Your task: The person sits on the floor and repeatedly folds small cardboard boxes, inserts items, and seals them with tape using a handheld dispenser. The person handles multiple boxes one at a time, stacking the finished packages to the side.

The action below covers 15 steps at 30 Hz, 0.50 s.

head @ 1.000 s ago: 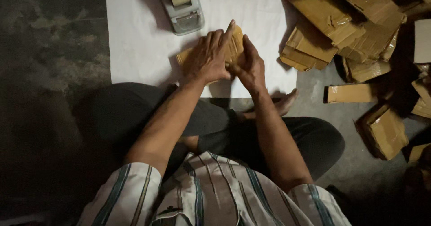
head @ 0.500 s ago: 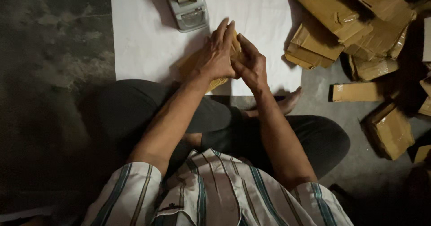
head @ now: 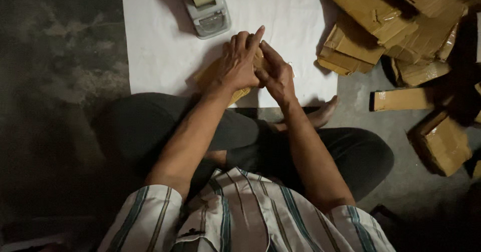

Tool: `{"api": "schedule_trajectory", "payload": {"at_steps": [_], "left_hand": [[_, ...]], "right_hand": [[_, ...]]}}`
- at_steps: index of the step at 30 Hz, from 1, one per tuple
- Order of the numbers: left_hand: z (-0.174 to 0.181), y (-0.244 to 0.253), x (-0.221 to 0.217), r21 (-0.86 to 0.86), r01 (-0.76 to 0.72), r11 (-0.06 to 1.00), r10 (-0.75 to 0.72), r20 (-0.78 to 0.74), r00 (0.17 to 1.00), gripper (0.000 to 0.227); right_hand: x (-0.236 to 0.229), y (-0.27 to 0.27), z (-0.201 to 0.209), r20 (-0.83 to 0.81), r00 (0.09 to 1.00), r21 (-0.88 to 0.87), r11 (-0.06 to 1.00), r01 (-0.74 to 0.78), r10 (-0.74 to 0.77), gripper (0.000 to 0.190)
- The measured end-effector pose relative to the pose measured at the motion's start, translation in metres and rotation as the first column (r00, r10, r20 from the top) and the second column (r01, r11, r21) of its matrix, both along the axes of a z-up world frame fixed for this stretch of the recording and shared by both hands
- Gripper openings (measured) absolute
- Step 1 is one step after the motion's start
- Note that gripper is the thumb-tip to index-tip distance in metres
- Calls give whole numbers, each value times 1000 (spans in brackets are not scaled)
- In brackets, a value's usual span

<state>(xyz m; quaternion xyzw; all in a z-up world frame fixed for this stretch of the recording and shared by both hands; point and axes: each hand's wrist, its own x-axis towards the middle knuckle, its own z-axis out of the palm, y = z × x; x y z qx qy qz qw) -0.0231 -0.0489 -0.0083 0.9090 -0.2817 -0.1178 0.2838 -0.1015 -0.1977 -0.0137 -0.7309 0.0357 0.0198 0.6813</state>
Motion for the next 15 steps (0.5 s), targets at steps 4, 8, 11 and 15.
{"api": "schedule_trajectory", "payload": {"at_steps": [4, 8, 11, 15], "left_hand": [[-2, 2, -3, -19, -17, 1000, 16, -25, 1000, 139], [7, 1, -4, -6, 8, 1000, -8, 7, 1000, 134], [12, -3, -4, -26, 91, 996, -91, 0, 996, 136], [19, -11, -8, -147, 68, 987, -55, 92, 994, 146]], "right_hand": [[-1, 2, 3, -80, 997, -37, 999, -20, 17, 68], [6, 1, 10, -4, 999, -247, 968, -35, 35, 69], [5, -4, 10, -17, 1000, -442, 897, -20, 14, 68], [8, -22, 11, 59, 997, -337, 940, 60, -43, 72]]}}
